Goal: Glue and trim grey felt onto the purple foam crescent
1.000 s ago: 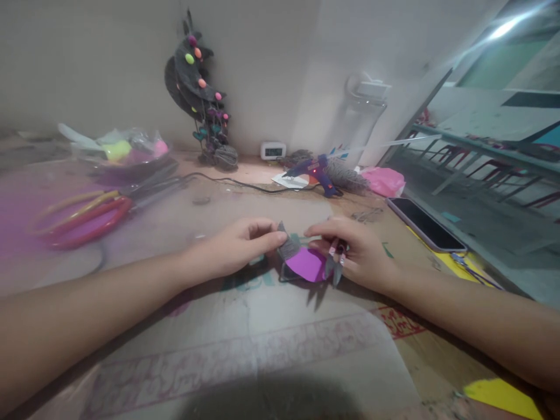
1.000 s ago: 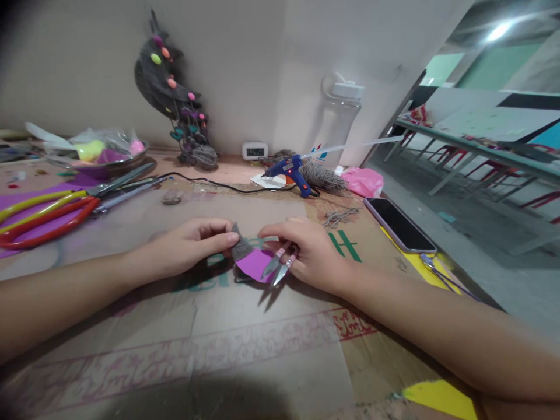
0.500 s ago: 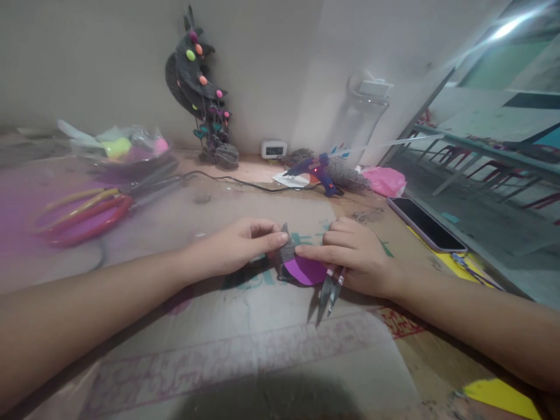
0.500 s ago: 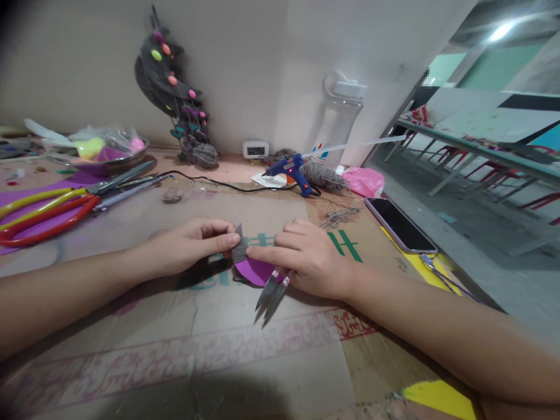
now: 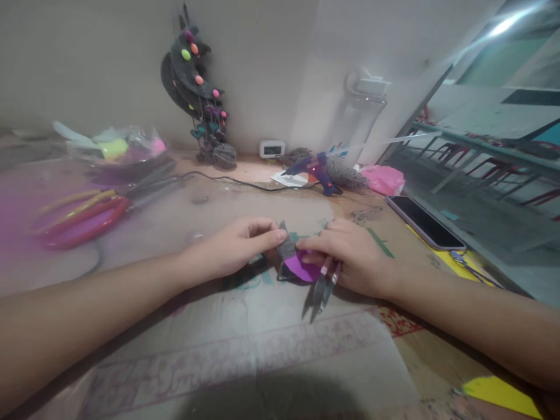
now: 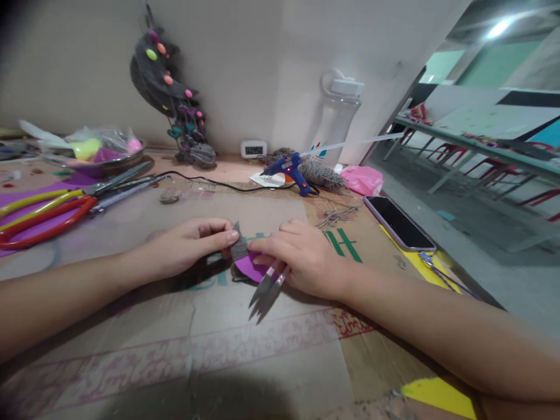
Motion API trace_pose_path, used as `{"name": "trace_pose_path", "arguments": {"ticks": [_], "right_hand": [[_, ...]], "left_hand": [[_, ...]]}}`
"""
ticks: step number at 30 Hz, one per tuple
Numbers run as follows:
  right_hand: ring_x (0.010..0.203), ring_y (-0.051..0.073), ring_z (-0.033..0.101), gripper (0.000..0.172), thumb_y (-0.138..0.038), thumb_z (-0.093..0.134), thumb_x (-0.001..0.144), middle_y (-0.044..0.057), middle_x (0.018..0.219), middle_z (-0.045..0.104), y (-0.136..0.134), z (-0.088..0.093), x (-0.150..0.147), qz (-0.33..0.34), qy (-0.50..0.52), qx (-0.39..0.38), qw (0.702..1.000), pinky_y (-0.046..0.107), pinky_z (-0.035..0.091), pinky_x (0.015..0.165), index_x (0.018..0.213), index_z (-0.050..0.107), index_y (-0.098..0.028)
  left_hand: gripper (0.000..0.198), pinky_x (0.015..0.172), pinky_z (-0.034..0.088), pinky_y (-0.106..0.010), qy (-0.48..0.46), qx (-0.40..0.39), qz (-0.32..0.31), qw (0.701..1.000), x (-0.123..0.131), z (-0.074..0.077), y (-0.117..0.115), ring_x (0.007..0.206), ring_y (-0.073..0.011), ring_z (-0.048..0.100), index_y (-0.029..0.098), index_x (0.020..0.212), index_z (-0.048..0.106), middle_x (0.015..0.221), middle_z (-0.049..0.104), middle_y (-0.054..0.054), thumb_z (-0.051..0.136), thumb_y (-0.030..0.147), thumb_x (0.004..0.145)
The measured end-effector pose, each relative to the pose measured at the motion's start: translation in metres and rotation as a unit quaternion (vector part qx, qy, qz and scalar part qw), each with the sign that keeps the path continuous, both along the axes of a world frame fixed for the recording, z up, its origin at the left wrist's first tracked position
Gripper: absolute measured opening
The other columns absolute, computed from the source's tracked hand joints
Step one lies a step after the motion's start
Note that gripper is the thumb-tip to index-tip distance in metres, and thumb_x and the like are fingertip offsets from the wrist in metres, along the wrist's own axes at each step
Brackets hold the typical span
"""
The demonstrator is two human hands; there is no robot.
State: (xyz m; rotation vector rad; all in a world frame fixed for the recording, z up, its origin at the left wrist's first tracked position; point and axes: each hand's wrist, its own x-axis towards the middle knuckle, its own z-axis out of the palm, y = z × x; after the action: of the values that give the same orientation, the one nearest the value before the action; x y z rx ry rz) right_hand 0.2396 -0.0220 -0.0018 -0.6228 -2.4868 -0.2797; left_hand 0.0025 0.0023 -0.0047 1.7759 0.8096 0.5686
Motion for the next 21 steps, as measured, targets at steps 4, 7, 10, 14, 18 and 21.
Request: {"name": "trace_pose_path", "arguments": {"ticks": [4,7,10,14,18,21], "right_hand": [[0.064,0.013,0.049,0.041,-0.053,0.047,0.093,0.003,0.080,0.056,0.001,0.000,0.000,-0.024,0.085,-0.102,0.991,0.026,0.039,0.059,0.106,0.056,-0.015],[0.068,0.015,0.050,0.054,-0.056,0.029,0.098,0.005,0.082,0.054,0.003,0.003,0.004,-0.024,0.063,-0.106,0.992,0.028,0.040,0.061,0.110,0.060,-0.014],[0.070,0.016,0.052,0.046,-0.046,0.036,0.099,0.006,0.081,0.056,0.005,0.006,0.008,-0.051,0.001,-0.063,0.997,0.029,0.040,0.064,0.118,0.062,-0.013],[0.070,0.017,0.051,0.033,-0.037,0.047,0.097,0.006,0.076,0.059,0.006,0.006,0.010,-0.058,-0.021,0.004,0.998,0.030,0.038,0.065,0.109,0.069,-0.015],[0.069,0.016,0.050,0.030,-0.036,0.049,0.097,0.005,0.074,0.060,0.006,0.007,0.008,-0.065,-0.034,0.028,0.997,0.029,0.037,0.064,0.103,0.071,-0.016],[0.068,0.016,0.050,0.030,-0.035,0.050,0.096,0.006,0.074,0.060,0.004,0.010,0.006,-0.078,-0.042,0.018,0.996,0.029,0.036,0.063,0.104,0.071,-0.016]], "left_hand": [[0.038,0.053,0.032,-0.024,0.017,0.007,0.001,1.000,0.002,0.002,-0.003,0.058,-0.0108,0.045,0.018,0.071,0.053,0.065,0.055,0.002,0.046,0.049,0.092],[0.037,0.053,0.033,-0.024,0.019,0.008,0.003,1.000,0.002,0.003,-0.003,0.058,-0.0107,0.046,0.018,0.071,0.053,0.066,0.055,0.002,0.046,0.048,0.092],[0.037,0.050,0.032,-0.023,0.023,0.018,0.015,0.999,0.002,0.003,-0.003,0.055,-0.0100,0.045,0.018,0.070,0.053,0.063,0.053,0.002,0.047,0.047,0.091],[0.038,0.047,0.030,-0.023,0.029,0.020,0.023,0.999,0.002,0.003,-0.004,0.053,-0.0096,0.043,0.018,0.069,0.052,0.062,0.055,0.002,0.048,0.048,0.091],[0.037,0.049,0.031,-0.024,0.028,0.024,0.023,0.999,0.002,0.003,-0.004,0.055,-0.0105,0.044,0.018,0.069,0.052,0.063,0.056,0.001,0.048,0.048,0.091],[0.037,0.050,0.031,-0.024,0.028,0.036,0.021,0.999,0.002,0.002,-0.004,0.056,-0.0108,0.045,0.018,0.068,0.052,0.061,0.052,0.002,0.048,0.047,0.091]]}}
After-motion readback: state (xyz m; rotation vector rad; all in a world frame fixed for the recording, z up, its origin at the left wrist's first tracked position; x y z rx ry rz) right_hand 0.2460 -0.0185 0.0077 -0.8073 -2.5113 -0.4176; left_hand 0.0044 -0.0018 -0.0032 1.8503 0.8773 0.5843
